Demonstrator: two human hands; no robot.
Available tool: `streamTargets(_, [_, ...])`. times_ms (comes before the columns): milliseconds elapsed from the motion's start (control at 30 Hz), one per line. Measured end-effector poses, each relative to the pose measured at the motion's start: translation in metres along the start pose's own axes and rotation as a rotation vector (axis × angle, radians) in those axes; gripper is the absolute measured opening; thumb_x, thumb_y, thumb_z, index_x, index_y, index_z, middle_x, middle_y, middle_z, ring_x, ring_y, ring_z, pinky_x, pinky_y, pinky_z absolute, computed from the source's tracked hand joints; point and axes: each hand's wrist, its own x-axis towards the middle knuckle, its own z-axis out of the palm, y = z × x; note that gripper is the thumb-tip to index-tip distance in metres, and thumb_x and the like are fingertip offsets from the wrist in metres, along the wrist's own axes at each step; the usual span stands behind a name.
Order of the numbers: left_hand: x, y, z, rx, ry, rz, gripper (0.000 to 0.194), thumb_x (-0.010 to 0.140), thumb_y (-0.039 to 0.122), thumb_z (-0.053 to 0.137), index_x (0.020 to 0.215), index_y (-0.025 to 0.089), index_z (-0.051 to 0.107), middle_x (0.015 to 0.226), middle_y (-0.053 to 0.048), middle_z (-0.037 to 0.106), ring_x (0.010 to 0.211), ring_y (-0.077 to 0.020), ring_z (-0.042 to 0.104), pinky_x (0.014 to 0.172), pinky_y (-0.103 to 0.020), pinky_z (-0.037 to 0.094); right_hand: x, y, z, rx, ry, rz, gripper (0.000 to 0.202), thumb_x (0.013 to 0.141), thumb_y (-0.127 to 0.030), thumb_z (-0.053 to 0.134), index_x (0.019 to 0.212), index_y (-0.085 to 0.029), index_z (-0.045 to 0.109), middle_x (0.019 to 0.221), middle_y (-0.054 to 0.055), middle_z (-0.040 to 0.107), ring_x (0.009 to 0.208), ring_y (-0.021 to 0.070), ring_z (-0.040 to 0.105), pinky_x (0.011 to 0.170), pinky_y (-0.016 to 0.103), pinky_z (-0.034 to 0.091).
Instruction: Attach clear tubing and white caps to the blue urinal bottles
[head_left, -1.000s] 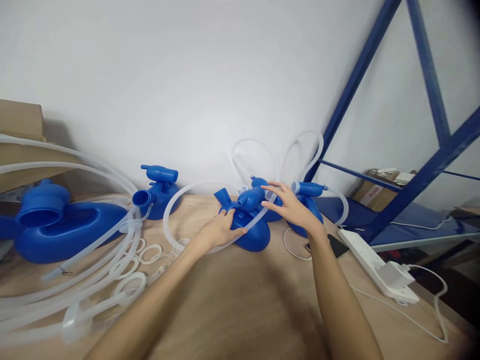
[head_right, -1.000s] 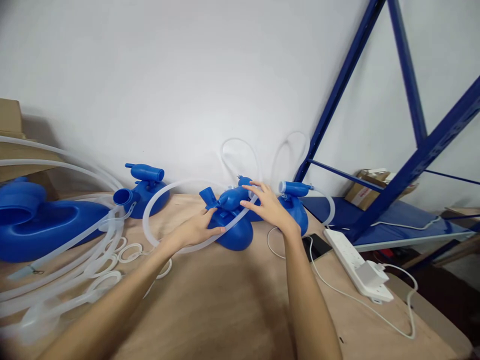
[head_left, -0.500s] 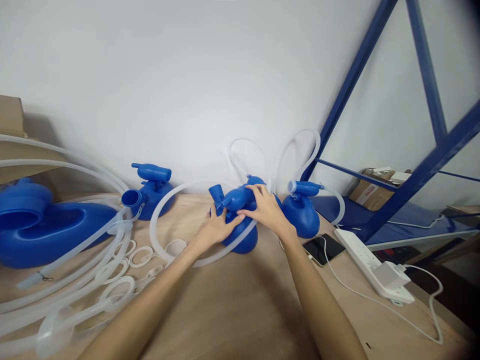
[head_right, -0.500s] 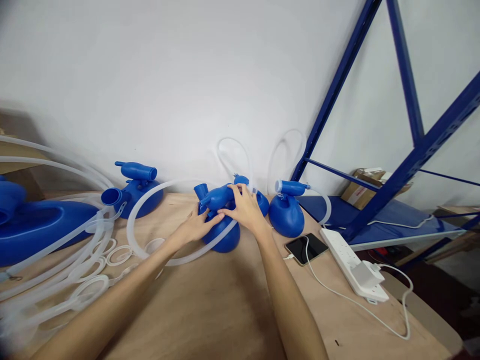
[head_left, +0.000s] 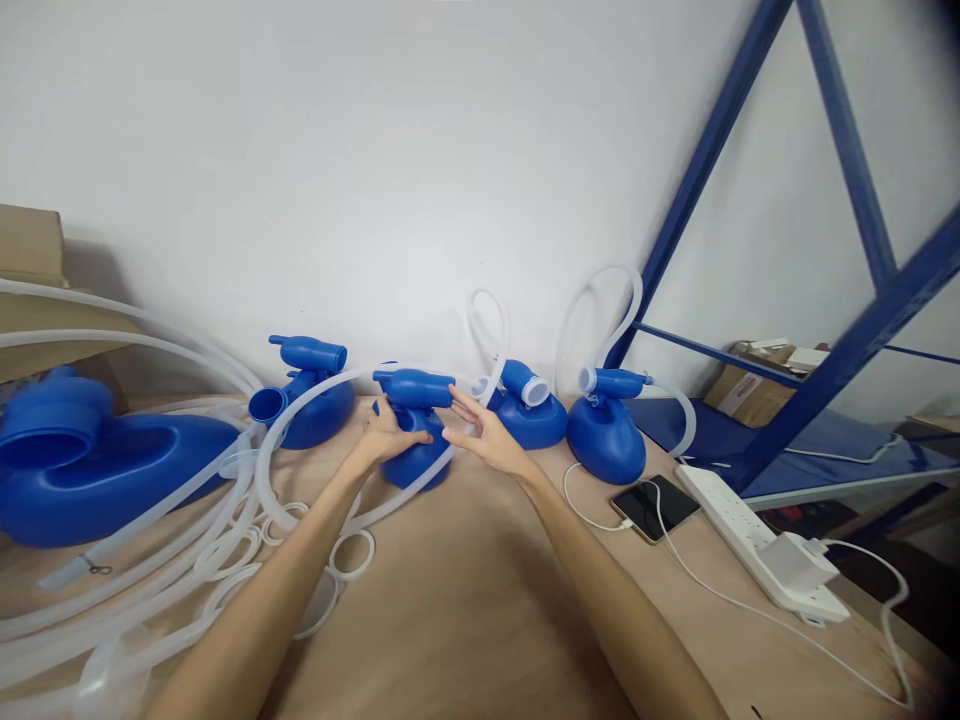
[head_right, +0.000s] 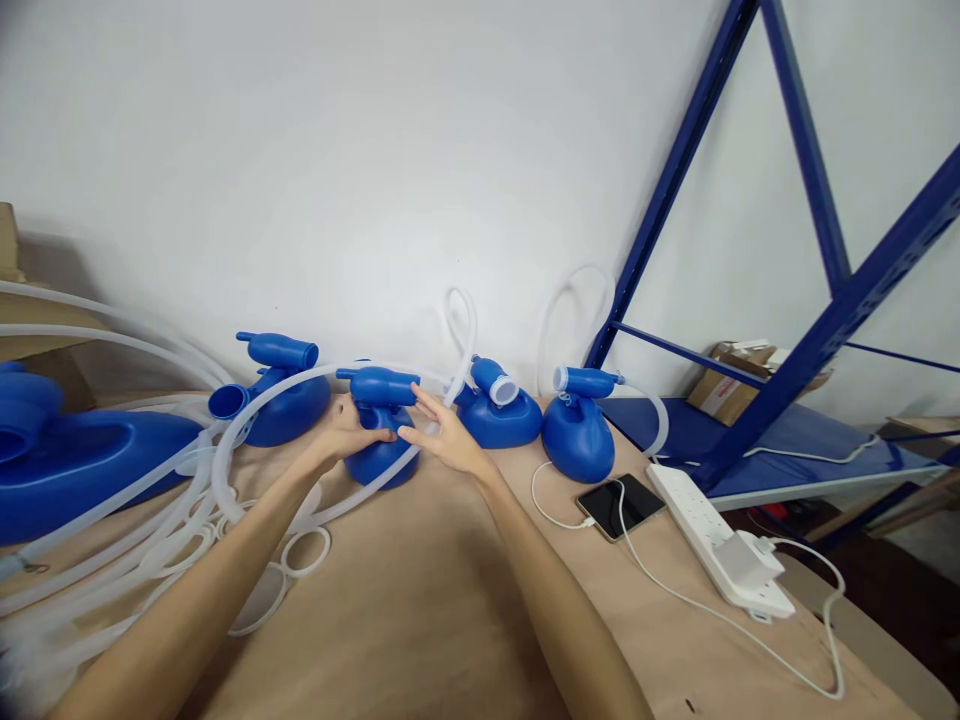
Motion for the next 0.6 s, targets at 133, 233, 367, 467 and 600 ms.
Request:
streamTargets(133, [0.003,-0.006,-0.006,0.009,0.104,-0.019,0.107,0.066,0.059,0.081,0.151,0.017,0.032,0.154,-0.023,0.044,0.150,-0.0417,0.038,0.119,-0.050,0.038,-0.002,-0.009,0.002,-0.098,-0.130,0.012,0.086,0.090,-0.054,0.075,0.164,-0.034,0.036,0.175,0.006,0.022,0.163,0.0295,0.021,0.129,0.052,0.029])
streamTargets(233, [0.006,-0.012,-0.009,0.026,0.146,-0.002,0.093,0.072,0.053,0.079,0.148,0.016,0.041,0.149,-0.019,0.051,0.144,-0.0363,0.048,0.117,-0.044,0.042,-0.002,-0.020,-0.018,-0.196,-0.141,-0.050,0.063,0.093,-0.052,0.073,0.151,-0.032,0.058,0.168,0.006,0.041,0.157,0.0319,0.035,0.127,0.053,0.035])
streamTargets(367, [0.010,-0.022,-0.016,0.087,0.225,-0.039,0.091,0.080,0.052,0.076,0.153,0.011,0.040,0.151,-0.025,0.049,0.143,-0.0380,0.049,0.117,-0.045,0.042,-0.004,-0.036,-0.059,-0.341,0.134,-0.149,0.033,0.098,-0.046,0.066,0.126,-0.029,0.076,0.128,0.006,0.076,0.126,0.0309,0.068,0.120,0.052,0.045])
streamTargets(467, [0.008,-0.027,-0.022,0.154,0.293,-0.071,0.086,0.087,0.053,0.071,0.157,0.015,0.040,0.154,-0.026,0.046,0.144,-0.0428,0.048,0.115,-0.052,0.043,-0.010,-0.041,-0.088,-0.480,0.456,-0.288,0.032,0.100,-0.045,0.062,0.126,-0.031,0.074,0.131,0.006,0.072,0.129,0.0282,0.065,0.119,0.050,0.046])
streamTargets(600, [0.002,-0.026,-0.027,0.232,0.352,-0.114,0.078,0.097,0.049,0.058,0.163,0.017,0.032,0.152,-0.030,0.047,0.137,-0.0506,0.052,0.103,-0.066,0.050,-0.015,-0.012,-0.118,-0.578,0.724,-0.279,0.062,0.099,-0.054,0.058,0.155,-0.029,0.048,0.168,0.008,0.035,0.158,0.0305,0.031,0.130,0.058,0.024])
